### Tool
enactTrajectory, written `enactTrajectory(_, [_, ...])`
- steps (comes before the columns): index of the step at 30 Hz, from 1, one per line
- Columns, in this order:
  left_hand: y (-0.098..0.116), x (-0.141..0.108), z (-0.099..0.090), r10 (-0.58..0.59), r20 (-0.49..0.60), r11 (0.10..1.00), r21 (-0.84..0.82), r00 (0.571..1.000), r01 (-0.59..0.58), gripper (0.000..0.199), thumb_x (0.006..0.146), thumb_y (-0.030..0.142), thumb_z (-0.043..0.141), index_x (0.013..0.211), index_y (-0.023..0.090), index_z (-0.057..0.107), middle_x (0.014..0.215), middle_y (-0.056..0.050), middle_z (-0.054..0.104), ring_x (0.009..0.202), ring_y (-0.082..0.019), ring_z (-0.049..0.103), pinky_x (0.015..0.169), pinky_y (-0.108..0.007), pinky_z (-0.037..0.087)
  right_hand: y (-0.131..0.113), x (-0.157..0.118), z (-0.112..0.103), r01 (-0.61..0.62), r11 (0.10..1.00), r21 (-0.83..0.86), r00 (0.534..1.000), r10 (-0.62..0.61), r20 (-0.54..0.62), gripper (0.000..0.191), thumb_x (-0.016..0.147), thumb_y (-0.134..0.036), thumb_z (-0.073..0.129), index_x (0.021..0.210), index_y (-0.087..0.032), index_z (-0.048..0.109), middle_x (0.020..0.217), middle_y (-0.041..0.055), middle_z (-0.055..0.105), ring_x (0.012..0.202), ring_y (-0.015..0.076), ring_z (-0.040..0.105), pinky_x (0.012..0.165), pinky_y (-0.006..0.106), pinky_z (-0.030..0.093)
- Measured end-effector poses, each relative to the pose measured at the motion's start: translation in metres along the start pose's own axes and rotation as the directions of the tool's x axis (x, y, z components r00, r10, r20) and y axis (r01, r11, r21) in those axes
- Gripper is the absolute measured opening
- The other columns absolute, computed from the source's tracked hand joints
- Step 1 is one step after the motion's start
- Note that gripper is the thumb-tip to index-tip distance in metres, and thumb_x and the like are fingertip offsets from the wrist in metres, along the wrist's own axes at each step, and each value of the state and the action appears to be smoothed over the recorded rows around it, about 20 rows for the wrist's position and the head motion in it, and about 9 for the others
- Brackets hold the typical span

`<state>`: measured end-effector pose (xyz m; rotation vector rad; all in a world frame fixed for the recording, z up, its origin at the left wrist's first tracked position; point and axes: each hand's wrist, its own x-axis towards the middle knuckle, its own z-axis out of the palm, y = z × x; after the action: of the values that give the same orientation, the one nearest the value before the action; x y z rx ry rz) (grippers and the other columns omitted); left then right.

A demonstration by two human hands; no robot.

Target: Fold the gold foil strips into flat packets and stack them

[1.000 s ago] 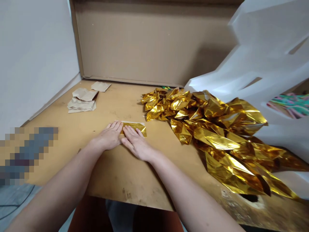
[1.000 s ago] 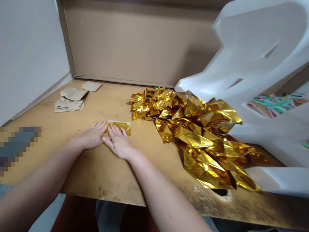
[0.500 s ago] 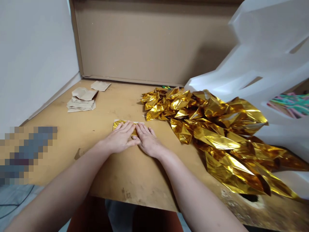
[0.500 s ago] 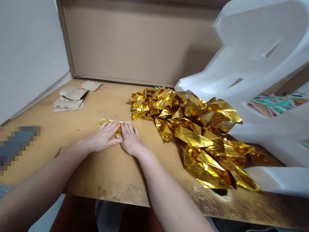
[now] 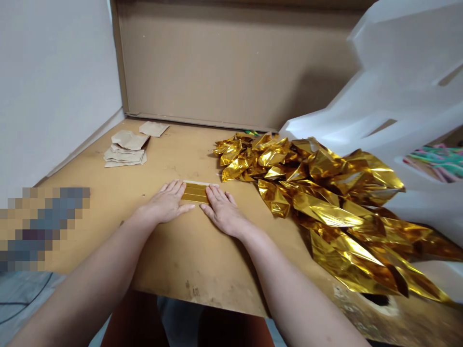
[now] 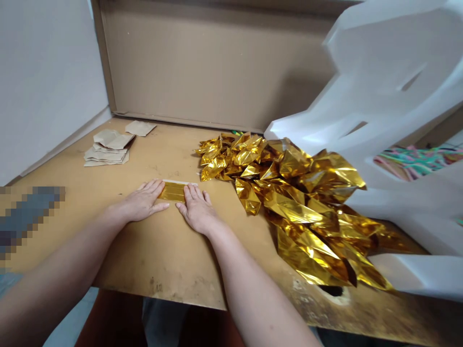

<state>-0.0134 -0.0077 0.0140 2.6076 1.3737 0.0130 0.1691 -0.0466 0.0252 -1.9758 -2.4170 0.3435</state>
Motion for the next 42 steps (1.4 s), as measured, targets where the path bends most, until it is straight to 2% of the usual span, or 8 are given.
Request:
enactTrajectory(7, [0.001,0.003,0.002,-0.003,0.016,1.0,0.011,1.0,0.003,0.078,0.088,0.06,0.022,0.142,0.004,0.021,0.15,-0.017,0.018,0.139,-0.028,0.015,0.111,-0.043,0.018,-0.015,0.002,0.006,0.026,0.998,-0.055,0.983,-0.035,-0.182,0.066,0.092,-0.049,0.011,0.14,-0.009,0.033,0.148,0.0159,0.027,0.139,0.0271,0.015,0.11,0.055,0.007])
enactTrajectory(13, [0.0,0.002,0.0,0.011,0.054,0.998,0.058,0.998,-0.014,0.071,0.089,0.048,0.03,0.143,0.004,0.017,0.151,-0.016,0.014,0.139,-0.028,0.013,0.111,-0.042,0.016,-0.026,0.005,0.009,0.215,0.974,0.072,0.974,-0.209,-0.087,0.074,0.091,-0.055,0.005,0.142,-0.007,0.028,0.149,0.0155,0.025,0.139,0.0249,0.016,0.111,0.047,0.013])
enactTrajectory(19, [0.003,0.001,0.0,-0.016,0.008,1.0,0.012,1.0,0.016,0.077,0.089,0.059,0.023,0.142,0.004,0.022,0.149,-0.017,0.02,0.139,-0.028,0.016,0.111,-0.043,0.017,0.001,0.003,0.004,0.105,0.993,0.046,0.993,-0.102,-0.055,0.077,0.089,-0.059,0.008,0.143,-0.006,0.026,0.15,0.0166,0.022,0.139,0.0255,0.014,0.111,0.047,0.016])
enactTrajectory(24, [0.008,0.001,0.002,-0.008,-0.075,1.0,0.029,0.997,0.011,0.076,0.089,0.059,0.025,0.14,0.001,0.026,0.147,-0.02,0.024,0.138,-0.03,0.019,0.111,-0.044,0.016,0.014,0.002,0.006,0.056,0.998,0.009,0.997,-0.055,-0.054,0.073,0.09,-0.057,0.011,0.144,-0.008,0.023,0.151,0.0156,0.02,0.139,0.0245,0.013,0.111,0.045,0.017])
enactTrajectory(28, [0.025,0.003,0.005,0.148,-0.129,0.989,0.008,0.981,-0.148,0.075,0.09,0.059,0.023,0.141,0.004,0.024,0.149,-0.017,0.021,0.139,-0.027,0.014,0.113,-0.042,0.011,0.011,0.003,0.006,0.047,0.999,0.004,0.998,-0.047,-0.034,0.07,0.091,-0.053,0.014,0.144,-0.008,0.022,0.151,0.0148,0.017,0.139,0.023,0.01,0.111,0.044,0.015])
enactTrajectory(32, [0.036,0.005,0.009,0.245,-0.066,0.967,-0.056,0.967,-0.249,0.075,0.09,0.06,0.022,0.144,0.007,0.018,0.151,-0.013,0.017,0.139,-0.023,0.013,0.113,-0.037,0.013,0.007,0.003,0.004,0.017,1.0,0.005,1.0,-0.017,0.004,0.067,0.092,-0.047,0.018,0.144,-0.005,0.019,0.151,0.0149,0.015,0.139,0.0226,0.008,0.112,0.044,0.013])
enactTrajectory(36, [0.028,0.005,0.007,0.152,-0.005,0.987,-0.052,0.988,-0.152,0.074,0.09,0.059,0.022,0.143,0.007,0.023,0.15,-0.014,0.017,0.139,-0.025,0.013,0.113,-0.038,0.013,0.006,0.002,0.002,0.006,1.0,-0.001,1.0,-0.006,0.007,0.066,0.092,-0.047,0.019,0.144,-0.006,0.02,0.152,0.0139,0.015,0.139,0.0224,0.008,0.112,0.043,0.013])
enactTrajectory(42, [0.006,0.0,0.0,-0.035,-0.006,0.999,0.0,0.999,0.035,0.073,0.09,0.057,0.027,0.142,0.007,0.023,0.15,-0.015,0.018,0.139,-0.027,0.014,0.111,-0.038,0.016,0.003,0.001,-0.001,-0.014,1.0,-0.007,1.0,0.014,0.012,0.067,0.092,-0.046,0.022,0.144,-0.004,0.021,0.151,0.0153,0.015,0.139,0.0233,0.009,0.112,0.043,0.013])
